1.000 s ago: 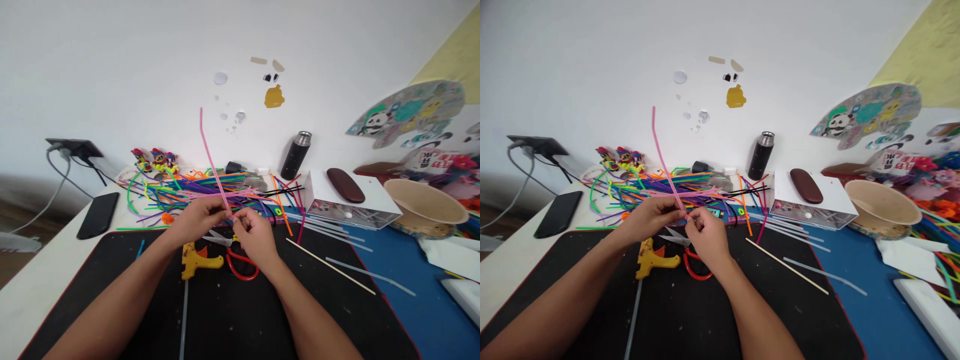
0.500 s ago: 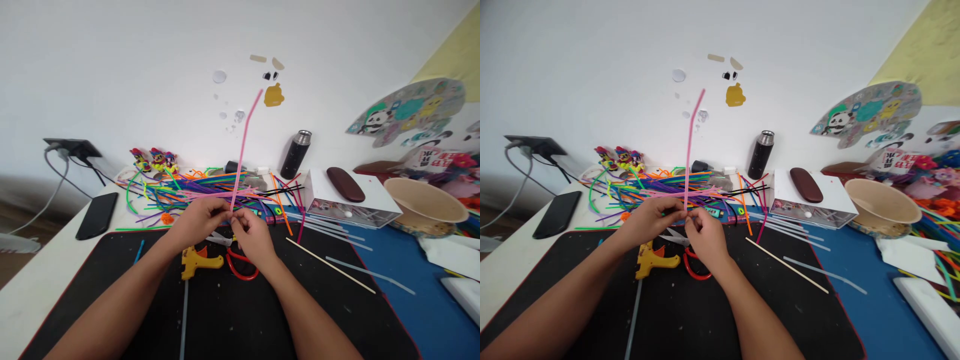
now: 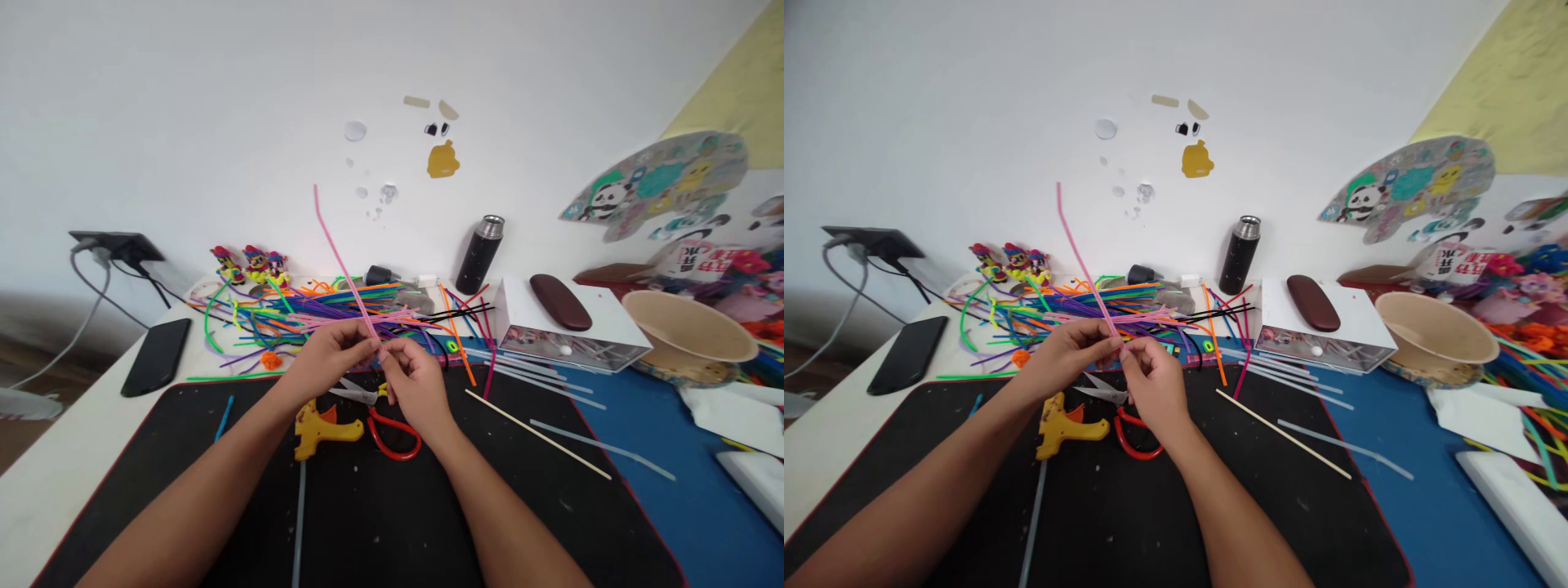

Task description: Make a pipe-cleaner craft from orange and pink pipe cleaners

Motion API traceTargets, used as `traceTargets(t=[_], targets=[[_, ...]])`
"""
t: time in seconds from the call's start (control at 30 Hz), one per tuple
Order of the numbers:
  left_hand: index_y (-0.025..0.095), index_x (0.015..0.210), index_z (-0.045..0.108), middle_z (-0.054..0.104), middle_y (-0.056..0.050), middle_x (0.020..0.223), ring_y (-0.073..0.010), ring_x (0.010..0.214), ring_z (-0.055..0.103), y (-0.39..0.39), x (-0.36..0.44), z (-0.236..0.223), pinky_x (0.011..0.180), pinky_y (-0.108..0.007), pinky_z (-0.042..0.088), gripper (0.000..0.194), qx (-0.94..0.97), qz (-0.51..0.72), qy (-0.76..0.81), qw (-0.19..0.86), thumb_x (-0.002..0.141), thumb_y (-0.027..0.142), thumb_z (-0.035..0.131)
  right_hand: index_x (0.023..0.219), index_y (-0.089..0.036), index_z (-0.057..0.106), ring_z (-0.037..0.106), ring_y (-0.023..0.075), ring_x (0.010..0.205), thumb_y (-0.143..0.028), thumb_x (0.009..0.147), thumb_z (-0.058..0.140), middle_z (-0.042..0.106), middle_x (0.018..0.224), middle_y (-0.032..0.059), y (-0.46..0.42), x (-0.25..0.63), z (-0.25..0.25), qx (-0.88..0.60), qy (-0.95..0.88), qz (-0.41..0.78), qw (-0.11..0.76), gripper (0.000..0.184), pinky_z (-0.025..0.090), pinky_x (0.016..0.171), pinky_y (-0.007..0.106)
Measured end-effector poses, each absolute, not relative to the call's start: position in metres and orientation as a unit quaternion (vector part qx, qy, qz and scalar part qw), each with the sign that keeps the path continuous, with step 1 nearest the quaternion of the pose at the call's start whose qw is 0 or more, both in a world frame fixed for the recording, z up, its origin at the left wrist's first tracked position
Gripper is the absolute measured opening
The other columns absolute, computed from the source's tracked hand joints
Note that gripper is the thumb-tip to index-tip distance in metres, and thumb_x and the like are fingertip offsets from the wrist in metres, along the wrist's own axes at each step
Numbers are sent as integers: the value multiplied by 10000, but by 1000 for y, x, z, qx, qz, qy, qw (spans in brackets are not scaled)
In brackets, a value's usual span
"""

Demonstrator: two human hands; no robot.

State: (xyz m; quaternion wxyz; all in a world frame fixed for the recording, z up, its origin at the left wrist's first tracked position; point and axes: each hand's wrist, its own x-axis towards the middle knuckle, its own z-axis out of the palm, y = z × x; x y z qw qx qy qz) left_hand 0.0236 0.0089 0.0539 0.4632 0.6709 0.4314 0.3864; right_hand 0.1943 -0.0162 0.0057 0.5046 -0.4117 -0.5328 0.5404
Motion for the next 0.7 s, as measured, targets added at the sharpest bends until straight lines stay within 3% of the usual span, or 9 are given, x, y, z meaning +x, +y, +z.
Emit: traceTargets(t=[0.27,0.7], targets=[[159,839,724,658,1,711,-144,663,577,10,14,59,626,-249,471,374,655,376,460,467,872,528,769,896,-224,661,441,89,364,-433,965,669,483,553,-85,-18,195,7,-418,-549,531,492,220,308,373,214],[163,874,734,670,-10,738,-153,651,602,12,12,57,613,-261,500,368,652,357,461,484,873,530,758,950,-212,641,442,96,356,-552,904,725,521,522,-89,-14,194,12,-418,-488,565,518,353,315,364,216]])
